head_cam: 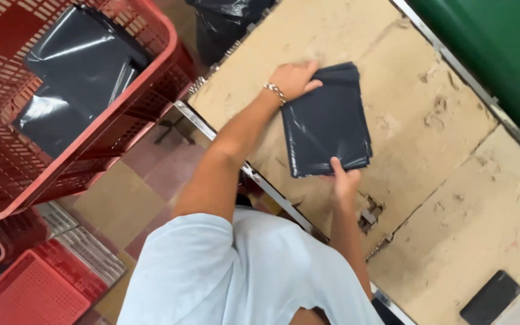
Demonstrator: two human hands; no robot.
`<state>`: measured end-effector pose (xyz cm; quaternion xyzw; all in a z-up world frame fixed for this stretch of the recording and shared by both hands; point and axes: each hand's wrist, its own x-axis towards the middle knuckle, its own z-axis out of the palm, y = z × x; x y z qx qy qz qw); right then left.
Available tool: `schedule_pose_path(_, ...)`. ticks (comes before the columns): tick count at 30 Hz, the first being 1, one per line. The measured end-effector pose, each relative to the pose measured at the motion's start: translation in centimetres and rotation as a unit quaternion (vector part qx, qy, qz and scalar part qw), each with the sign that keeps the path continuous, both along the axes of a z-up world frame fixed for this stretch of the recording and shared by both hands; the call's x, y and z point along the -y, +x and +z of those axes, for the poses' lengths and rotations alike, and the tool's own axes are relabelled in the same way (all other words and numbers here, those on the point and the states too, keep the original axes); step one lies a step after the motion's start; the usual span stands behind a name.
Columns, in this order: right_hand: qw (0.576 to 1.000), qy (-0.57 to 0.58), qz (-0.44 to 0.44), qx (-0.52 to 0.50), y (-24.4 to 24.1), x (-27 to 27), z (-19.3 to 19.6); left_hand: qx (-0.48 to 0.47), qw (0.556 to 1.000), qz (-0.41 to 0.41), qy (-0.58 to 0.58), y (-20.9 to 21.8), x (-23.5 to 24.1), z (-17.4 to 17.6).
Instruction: Folding large plastic bags into smaller rectangles and organizing them into a plastic crate at a factory workstation.
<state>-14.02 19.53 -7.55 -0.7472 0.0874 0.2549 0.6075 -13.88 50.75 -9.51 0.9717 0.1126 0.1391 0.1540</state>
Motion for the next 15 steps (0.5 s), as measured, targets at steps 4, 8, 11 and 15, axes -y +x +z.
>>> schedule_pose_path(4,0.992,-0.105,0.048,0.047,1.0,-0.1,1.5,0.038,0.998,0.023,0.05,2.6,-0.2,-3.3)
schedule_pose_path(8,0.999,-0.01,0.03,-0.036,1.4,-0.1,2.5,-0.008,0.997,0.024,0.075,5.4,0.1,-4.2)
schedule_pose_path(11,0.994,-0.067,0.092,-0.009,2.1,0.9,2.6,-0.05,0.996,0.064,0.02,6.3,1.4,-3.3)
schedule_pose_path(15,0.904,-0.258,0.211,0.268,3.3,1.3,4.2,-0.182,0.963,0.167,-0.107,9.9,0.6,-4.5)
